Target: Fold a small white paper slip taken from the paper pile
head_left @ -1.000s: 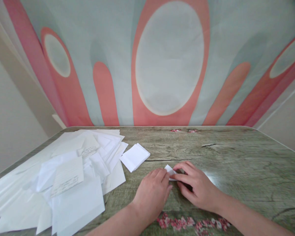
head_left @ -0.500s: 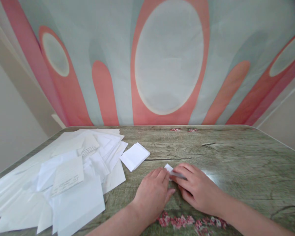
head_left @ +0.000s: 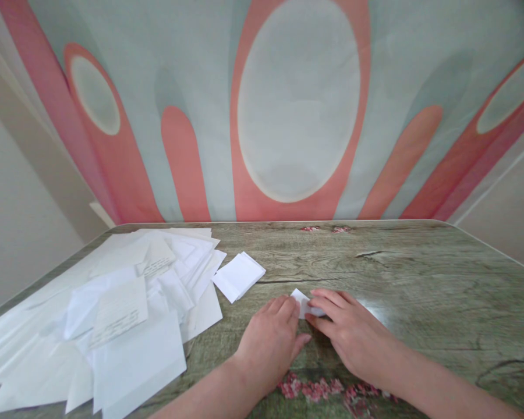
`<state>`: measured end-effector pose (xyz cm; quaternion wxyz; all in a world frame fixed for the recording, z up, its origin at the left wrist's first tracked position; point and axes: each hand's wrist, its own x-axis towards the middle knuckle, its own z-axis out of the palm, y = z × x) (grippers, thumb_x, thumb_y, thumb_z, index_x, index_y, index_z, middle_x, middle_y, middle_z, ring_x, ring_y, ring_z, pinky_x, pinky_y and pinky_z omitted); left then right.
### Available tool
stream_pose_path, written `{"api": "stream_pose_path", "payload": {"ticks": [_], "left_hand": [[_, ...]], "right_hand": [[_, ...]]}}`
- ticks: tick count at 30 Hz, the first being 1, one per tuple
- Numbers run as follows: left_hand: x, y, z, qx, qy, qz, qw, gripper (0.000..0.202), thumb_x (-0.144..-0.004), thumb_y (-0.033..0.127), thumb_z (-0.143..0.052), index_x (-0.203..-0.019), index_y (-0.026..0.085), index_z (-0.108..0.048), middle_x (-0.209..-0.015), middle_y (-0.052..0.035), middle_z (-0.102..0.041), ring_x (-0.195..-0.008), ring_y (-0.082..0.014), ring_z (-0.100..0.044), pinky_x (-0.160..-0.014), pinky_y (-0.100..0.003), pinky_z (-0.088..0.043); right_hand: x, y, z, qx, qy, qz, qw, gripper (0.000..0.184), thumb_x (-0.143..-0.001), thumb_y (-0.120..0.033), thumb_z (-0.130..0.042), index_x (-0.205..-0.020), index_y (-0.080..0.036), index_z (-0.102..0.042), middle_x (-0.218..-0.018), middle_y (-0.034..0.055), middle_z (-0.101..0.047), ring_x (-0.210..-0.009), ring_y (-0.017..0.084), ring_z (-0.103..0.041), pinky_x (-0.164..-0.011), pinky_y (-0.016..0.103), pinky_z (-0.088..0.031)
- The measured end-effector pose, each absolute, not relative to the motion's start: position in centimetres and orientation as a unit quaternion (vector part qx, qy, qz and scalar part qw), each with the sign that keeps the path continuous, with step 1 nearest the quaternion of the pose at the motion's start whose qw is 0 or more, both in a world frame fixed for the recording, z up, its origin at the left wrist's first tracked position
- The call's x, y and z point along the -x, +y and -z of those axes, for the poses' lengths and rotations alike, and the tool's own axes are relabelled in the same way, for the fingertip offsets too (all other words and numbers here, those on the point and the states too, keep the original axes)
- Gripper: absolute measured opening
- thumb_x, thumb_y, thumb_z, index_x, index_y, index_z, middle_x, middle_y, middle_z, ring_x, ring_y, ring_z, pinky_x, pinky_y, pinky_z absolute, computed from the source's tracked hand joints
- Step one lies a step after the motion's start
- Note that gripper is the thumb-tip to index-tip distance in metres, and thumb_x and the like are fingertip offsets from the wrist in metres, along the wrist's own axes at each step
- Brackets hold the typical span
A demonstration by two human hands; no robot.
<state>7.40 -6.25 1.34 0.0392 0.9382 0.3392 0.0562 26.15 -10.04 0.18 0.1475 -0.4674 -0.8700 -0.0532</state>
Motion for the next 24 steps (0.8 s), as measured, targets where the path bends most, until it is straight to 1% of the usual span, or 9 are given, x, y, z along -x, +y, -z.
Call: {"api": "stream_pose_path", "payload": {"ticks": [4, 7, 11, 14, 16, 18, 20, 22, 24], "left_hand": [[-7.5, -6.3, -1.5, -0.939, 0.337, -0.054, 0.033, 0.043, -0.085, 0.034, -0.06, -0.119, 0.01, -0.052, -0.115, -0.0115, -0.059, -0.11, -0.0273, -0.053, -0.095, -0.04, -0.045], [-7.5, -6.3, -1.5, -0.94, 0.337, -0.055, 0.026, 0.042, -0.085, 0.034, -0.06, -0.119, 0.01, -0.053, -0.117, -0.0123, -0.059, -0.11, -0.0278, -0.053, -0.095, -0.04, -0.044], [-7.5, -6.3, -1.5, -0.939, 0.339, -0.052, 0.026, 0.043, -0.085, 0.033, -0.061, -0.12, 0.01, -0.052, -0.119, -0.012, -0.058, -0.112, -0.0275, -0.053, -0.097, -0.039, -0.044], [-7.5, -6.3, -1.4, -0.939, 0.339, -0.054, 0.029, 0.046, -0.085, 0.032, -0.061, -0.122, 0.008, -0.051, -0.121, -0.0128, -0.057, -0.113, -0.0275, -0.052, -0.098, -0.039, -0.043], [-7.5, -6.4, -1.5, -0.938, 0.34, -0.055, 0.033, 0.045, -0.085, 0.032, -0.061, -0.122, 0.007, -0.051, -0.12, -0.0129, -0.057, -0.113, -0.0273, -0.052, -0.098, -0.039, -0.043], [-7.5, -6.4, -1.5, -0.937, 0.343, -0.052, 0.036, 0.044, -0.085, 0.032, -0.061, -0.121, 0.008, -0.052, -0.118, -0.0124, -0.058, -0.112, -0.0272, -0.052, -0.097, -0.04, -0.044], [-7.6, -6.5, -1.6, -0.937, 0.345, -0.05, 0.035, 0.043, -0.085, 0.032, -0.061, -0.12, 0.009, -0.053, -0.117, -0.0118, -0.059, -0.111, -0.0271, -0.052, -0.097, -0.04, -0.044], [-7.6, -6.5, -1.6, -0.937, 0.345, -0.05, 0.029, 0.043, -0.085, 0.033, -0.061, -0.12, 0.01, -0.053, -0.116, -0.0117, -0.059, -0.111, -0.0273, -0.052, -0.097, -0.04, -0.044], [-7.6, -6.4, -1.6, -0.938, 0.341, -0.054, 0.018, 0.043, -0.085, 0.033, -0.06, -0.12, 0.01, -0.053, -0.117, -0.0117, -0.059, -0.111, -0.0273, -0.052, -0.099, -0.041, -0.042]], "right_hand": [[-26.5, -10.3, -0.4, 0.474, -0.869, 0.084, 0.118, 0.02, -0.078, -0.011, -0.058, -0.095, -0.016, -0.068, -0.104, 0.0102, -0.064, -0.111, 0.026, -0.048, -0.084, 0.038, -0.042], [-26.5, -10.5, -0.7, 0.48, -0.863, 0.124, 0.094, 0.015, -0.077, -0.012, -0.059, -0.086, -0.015, -0.069, -0.097, 0.0118, -0.066, -0.103, 0.028, -0.054, -0.075, 0.039, -0.044], [-26.4, -10.9, -0.9, 0.499, -0.848, 0.166, 0.069, 0.011, -0.072, -0.01, -0.062, -0.076, -0.014, -0.07, -0.089, 0.0128, -0.067, -0.089, 0.028, -0.057, -0.065, 0.038, -0.043], [-26.4, -10.9, -1.0, 0.506, -0.844, 0.166, 0.068, 0.011, -0.069, -0.006, -0.062, -0.07, -0.014, -0.069, -0.084, 0.0108, -0.067, -0.083, 0.026, -0.058, -0.063, 0.037, -0.042], [-26.3, -10.7, -1.1, 0.509, -0.842, 0.158, 0.078, 0.012, -0.07, -0.005, -0.061, -0.068, -0.015, -0.068, -0.082, 0.0095, -0.067, -0.083, 0.025, -0.058, -0.066, 0.037, -0.043], [-26.1, -10.5, -1.1, 0.517, -0.836, 0.158, 0.096, 0.014, -0.072, -0.004, -0.059, -0.074, -0.014, -0.069, -0.087, 0.0098, -0.067, -0.088, 0.026, -0.057, -0.071, 0.038, -0.043], [-25.8, -10.3, -0.8, 0.516, -0.831, 0.162, 0.128, 0.02, -0.075, -0.003, -0.056, -0.088, -0.012, -0.068, -0.096, 0.0103, -0.067, -0.095, 0.026, -0.054, -0.077, 0.039, -0.042], [-25.6, -10.1, -0.3, 0.487, -0.847, 0.144, 0.159, 0.027, -0.078, -0.004, -0.053, -0.101, -0.014, -0.065, -0.102, 0.0078, -0.066, -0.1, 0.024, -0.053, -0.082, 0.037, -0.041], [-25.5, -10.0, 0.3, 0.458, -0.865, 0.123, 0.166, 0.025, -0.082, -0.007, -0.053, -0.104, -0.015, -0.063, -0.102, 0.0066, -0.066, -0.103, 0.023, -0.051, -0.084, 0.036, -0.041]]}}
